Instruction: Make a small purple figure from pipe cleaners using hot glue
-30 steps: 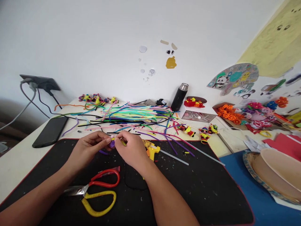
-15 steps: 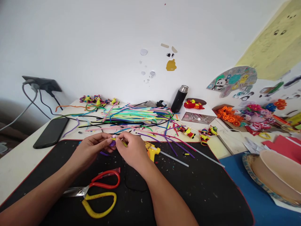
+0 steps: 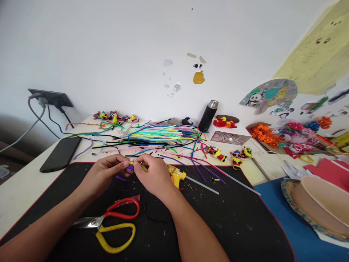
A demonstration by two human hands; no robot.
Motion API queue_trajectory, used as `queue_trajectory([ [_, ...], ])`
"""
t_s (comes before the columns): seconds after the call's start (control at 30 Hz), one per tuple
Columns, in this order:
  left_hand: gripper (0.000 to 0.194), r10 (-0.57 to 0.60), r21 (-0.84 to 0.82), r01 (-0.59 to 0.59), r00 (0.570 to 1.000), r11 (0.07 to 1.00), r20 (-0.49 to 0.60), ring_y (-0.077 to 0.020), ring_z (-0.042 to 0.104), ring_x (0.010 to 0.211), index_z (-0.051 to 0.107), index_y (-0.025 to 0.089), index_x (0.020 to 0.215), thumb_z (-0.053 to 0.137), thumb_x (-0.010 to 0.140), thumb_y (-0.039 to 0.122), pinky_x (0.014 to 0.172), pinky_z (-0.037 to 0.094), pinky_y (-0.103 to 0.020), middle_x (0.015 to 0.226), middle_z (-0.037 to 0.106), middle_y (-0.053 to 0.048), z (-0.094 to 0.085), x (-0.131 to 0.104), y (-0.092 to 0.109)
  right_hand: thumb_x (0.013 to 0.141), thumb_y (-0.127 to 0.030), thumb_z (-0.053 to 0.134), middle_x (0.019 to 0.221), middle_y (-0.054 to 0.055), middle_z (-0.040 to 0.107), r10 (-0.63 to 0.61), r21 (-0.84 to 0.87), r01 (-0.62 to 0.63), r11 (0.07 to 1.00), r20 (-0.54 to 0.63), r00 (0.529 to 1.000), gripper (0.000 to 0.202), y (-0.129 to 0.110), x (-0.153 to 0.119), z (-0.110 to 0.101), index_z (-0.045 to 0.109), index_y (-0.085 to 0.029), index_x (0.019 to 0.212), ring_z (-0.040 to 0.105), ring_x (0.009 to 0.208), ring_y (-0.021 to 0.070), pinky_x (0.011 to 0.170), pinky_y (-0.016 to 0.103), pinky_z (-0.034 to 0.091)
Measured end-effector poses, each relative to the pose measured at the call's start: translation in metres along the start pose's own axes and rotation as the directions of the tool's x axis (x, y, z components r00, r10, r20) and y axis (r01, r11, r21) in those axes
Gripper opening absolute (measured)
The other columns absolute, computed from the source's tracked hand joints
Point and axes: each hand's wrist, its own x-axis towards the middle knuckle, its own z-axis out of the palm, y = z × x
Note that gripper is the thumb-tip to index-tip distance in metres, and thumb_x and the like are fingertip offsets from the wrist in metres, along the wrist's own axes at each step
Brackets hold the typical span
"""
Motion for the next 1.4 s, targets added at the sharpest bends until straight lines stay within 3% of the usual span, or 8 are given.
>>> queue_trajectory([
  [0.37,0.034,-0.05,0.057,0.049,0.999,0.997,0.009,-0.0194,0.069,0.066,0.078,0.02,0.086,0.086,0.074,0.051,0.065,0.058,-0.031,0.076,0.076,-0.004,0.002,0.0,0.004,0.099,-0.032,0.057,0.067,-0.004,0.064,0.006,-0.061,-0.006,0.998,0.004,1.0,0.016,-0.003,0.001,-0.004,0.069,-0.023,0.093,0.057,0.056,0.0125,0.053,0.022,0.038],
  [0.7,0.026,0.057,0.263,-0.052,0.998,0.963,-0.008,-0.0194,0.064,0.062,0.069,0.022,0.08,0.075,0.077,0.046,0.062,0.051,-0.03,0.067,0.068,0.0,-0.003,0.003,0.003,0.102,-0.035,0.058,0.061,-0.006,0.059,0.061,0.044,-0.066,0.997,0.114,0.992,0.02,0.014,0.003,0.003,0.066,-0.019,0.092,0.053,0.046,0.0097,0.049,0.02,0.039],
  [1.0,0.017,0.071,0.269,-0.078,0.997,0.96,0.034,-0.0202,0.064,0.062,0.069,0.022,0.08,0.073,0.075,0.039,0.062,0.051,-0.03,0.066,0.068,0.001,-0.01,0.01,-0.012,0.102,-0.03,0.061,0.066,-0.003,0.065,0.066,-0.366,-0.006,0.931,0.151,0.986,0.019,-0.004,0.0,-0.033,0.074,-0.02,0.092,0.057,0.054,0.0116,0.058,0.022,0.036],
  [1.13,0.023,0.087,0.205,-0.08,0.996,0.975,-0.027,-0.0202,0.065,0.059,0.069,0.022,0.073,0.079,0.068,0.042,0.059,0.053,-0.031,0.064,0.068,0.001,-0.016,0.015,-0.007,0.1,-0.029,0.063,0.076,0.0,0.072,0.036,-0.549,0.044,0.835,0.135,0.99,0.017,-0.006,-0.002,-0.053,0.074,-0.021,0.089,0.062,0.064,0.015,0.063,0.025,0.036],
  [1.2,0.028,0.07,0.129,-0.056,0.991,0.99,-0.11,-0.0202,0.065,0.058,0.069,0.021,0.07,0.083,0.063,0.044,0.058,0.053,-0.03,0.062,0.068,0.0,-0.021,0.019,-0.004,0.097,-0.028,0.065,0.081,0.003,0.074,0.022,-0.637,0.019,0.77,0.058,0.998,0.016,-0.007,-0.007,-0.069,0.073,-0.02,0.086,0.066,0.073,0.0183,0.065,0.027,0.036],
  [1.27,0.033,0.036,0.017,-0.033,0.976,0.999,-0.213,-0.0199,0.066,0.058,0.07,0.02,0.071,0.087,0.058,0.046,0.058,0.054,-0.03,0.063,0.069,-0.001,-0.027,0.023,-0.002,0.099,-0.03,0.062,0.08,0.003,0.074,0.042,-0.636,-0.056,0.77,-0.038,0.998,0.018,-0.008,-0.013,-0.086,0.072,-0.02,0.087,0.068,0.073,0.0197,0.066,0.028,0.039],
  [1.33,0.039,0.013,-0.064,-0.032,0.96,0.997,-0.279,-0.0196,0.067,0.059,0.07,0.019,0.072,0.087,0.059,0.051,0.059,0.055,-0.03,0.065,0.07,-0.002,-0.032,0.026,-0.002,0.101,-0.032,0.056,0.072,0.0,0.07,0.116,-0.523,-0.161,0.837,-0.117,0.986,0.022,-0.011,-0.023,-0.098,0.07,-0.019,0.09,0.068,0.063,0.0179,0.066,0.028,0.043],
  [1.4,0.043,0.003,-0.116,-0.042,0.949,0.992,-0.315,-0.0191,0.067,0.06,0.067,0.018,0.072,0.085,0.06,0.056,0.06,0.056,-0.03,0.067,0.07,-0.003,-0.037,0.028,-0.002,0.102,-0.036,0.053,0.073,-0.001,0.07,0.134,-0.423,-0.185,0.887,-0.148,0.98,0.024,-0.018,-0.035,-0.1,0.068,-0.019,0.094,0.068,0.06,0.0173,0.064,0.028,0.046],
])
